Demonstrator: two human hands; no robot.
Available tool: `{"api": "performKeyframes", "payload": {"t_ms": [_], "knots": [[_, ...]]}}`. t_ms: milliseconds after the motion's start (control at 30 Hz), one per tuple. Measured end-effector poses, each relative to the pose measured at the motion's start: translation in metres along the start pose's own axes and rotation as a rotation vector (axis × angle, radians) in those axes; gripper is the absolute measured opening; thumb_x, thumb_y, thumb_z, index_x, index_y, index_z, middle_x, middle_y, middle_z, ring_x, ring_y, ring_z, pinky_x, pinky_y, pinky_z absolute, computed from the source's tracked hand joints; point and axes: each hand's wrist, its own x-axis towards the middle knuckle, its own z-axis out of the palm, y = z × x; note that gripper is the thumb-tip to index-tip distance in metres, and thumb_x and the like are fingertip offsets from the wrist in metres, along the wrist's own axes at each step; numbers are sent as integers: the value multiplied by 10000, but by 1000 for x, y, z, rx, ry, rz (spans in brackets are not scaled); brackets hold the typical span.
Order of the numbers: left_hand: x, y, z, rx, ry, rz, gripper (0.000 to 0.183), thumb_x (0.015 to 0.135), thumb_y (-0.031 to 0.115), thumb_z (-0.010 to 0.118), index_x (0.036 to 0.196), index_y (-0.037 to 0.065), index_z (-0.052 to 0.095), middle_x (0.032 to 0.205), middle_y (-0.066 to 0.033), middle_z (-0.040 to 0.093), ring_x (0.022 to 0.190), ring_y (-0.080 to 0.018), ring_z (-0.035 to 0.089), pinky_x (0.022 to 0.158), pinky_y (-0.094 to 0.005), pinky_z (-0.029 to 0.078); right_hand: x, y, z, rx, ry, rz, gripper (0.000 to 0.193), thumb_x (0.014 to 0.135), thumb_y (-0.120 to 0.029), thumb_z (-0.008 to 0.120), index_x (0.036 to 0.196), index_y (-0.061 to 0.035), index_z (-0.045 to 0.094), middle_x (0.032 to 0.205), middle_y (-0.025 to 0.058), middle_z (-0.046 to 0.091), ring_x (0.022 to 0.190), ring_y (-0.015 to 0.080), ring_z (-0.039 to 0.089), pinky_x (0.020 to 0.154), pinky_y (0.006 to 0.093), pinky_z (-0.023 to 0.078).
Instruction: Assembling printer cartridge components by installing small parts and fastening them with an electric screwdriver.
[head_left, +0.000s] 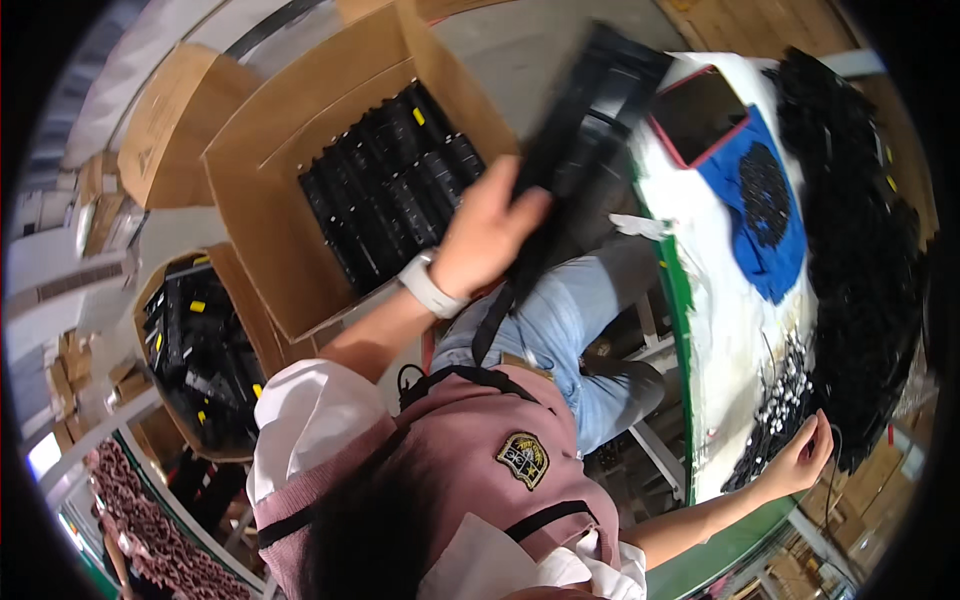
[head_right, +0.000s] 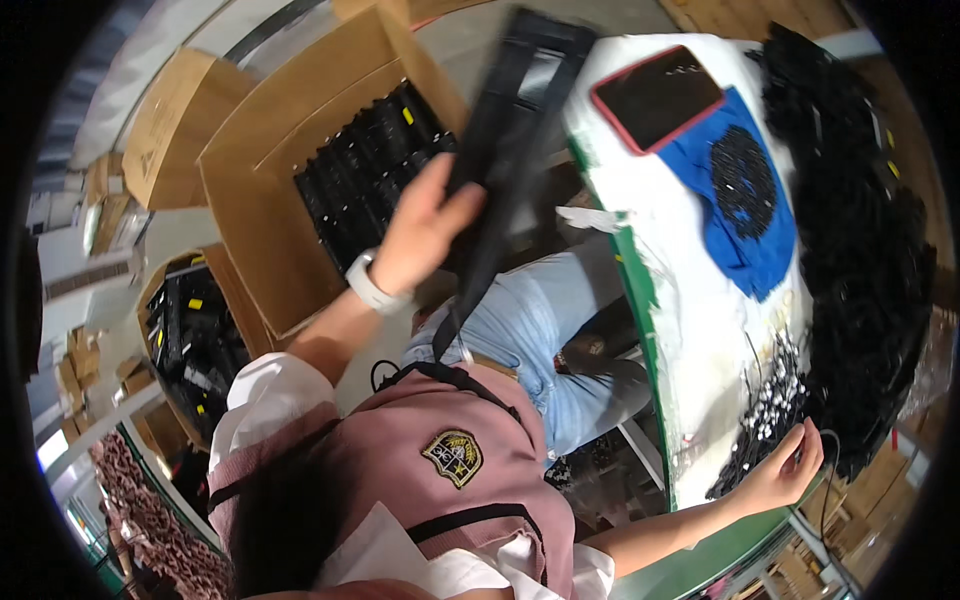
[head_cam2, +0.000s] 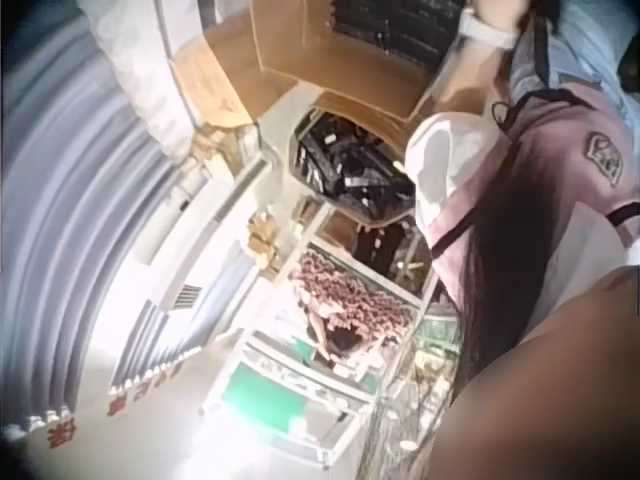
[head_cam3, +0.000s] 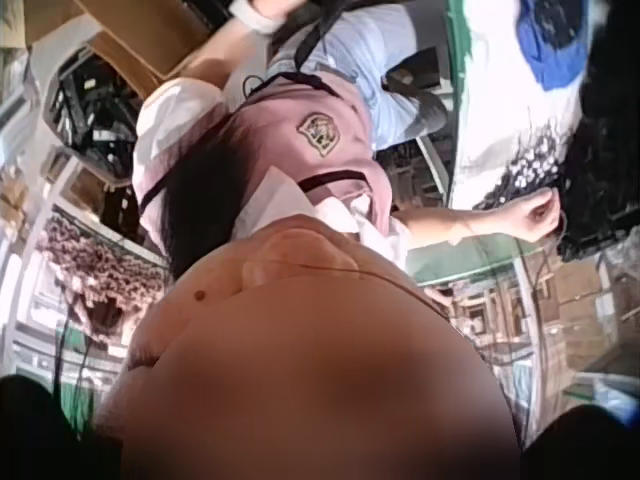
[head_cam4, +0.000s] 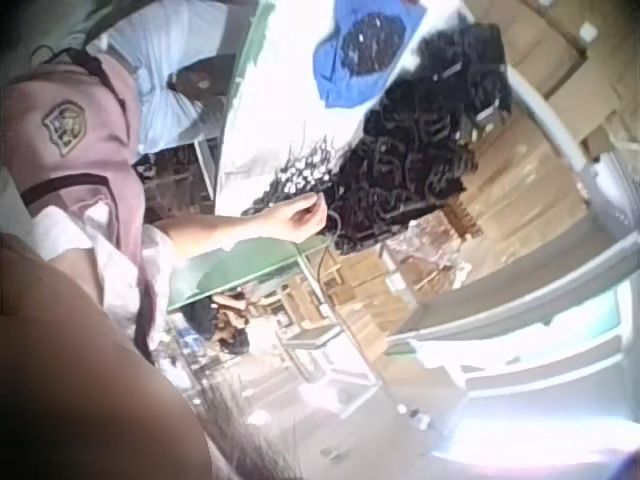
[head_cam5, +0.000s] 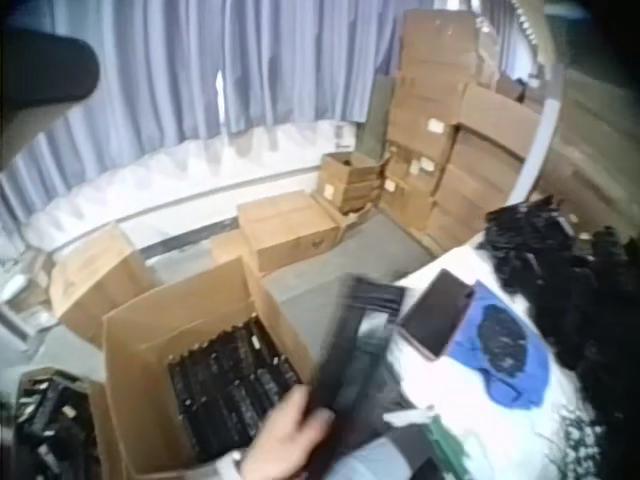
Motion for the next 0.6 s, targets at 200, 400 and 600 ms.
{"api": "performKeyframes", "payload": {"t_ms": [200, 400, 600], "knots": [[9, -180, -142, -122, 650, -523, 312, 869, 131, 574, 1115, -59, 544, 1057, -125, 626, 932, -197, 574, 864, -306, 432, -8, -102, 60, 45, -185, -155, 87, 859, -27, 605, 906, 24, 657, 832, 80, 652, 695, 138, 593, 562, 245, 463], [-47, -407, -224, 235, 720, -769, 532, 839, 224, 623, 1205, -120, 445, 1180, -272, 552, 1117, -361, 531, 960, -364, 389, -26, -112, 87, 3, -369, -131, 111, 863, -64, 606, 912, 5, 677, 751, 84, 666, 602, 145, 604, 529, 257, 474], [-67, -451, -194, 296, 294, -957, 669, 879, 331, 598, 1356, -37, 308, 1334, -214, 446, 1226, -335, 429, 1014, -436, 333, -34, -110, 97, -5, -446, -148, 129, 871, -89, 611, 940, 0, 674, 731, 77, 666, 599, 112, 612, 534, 237, 487]]}}
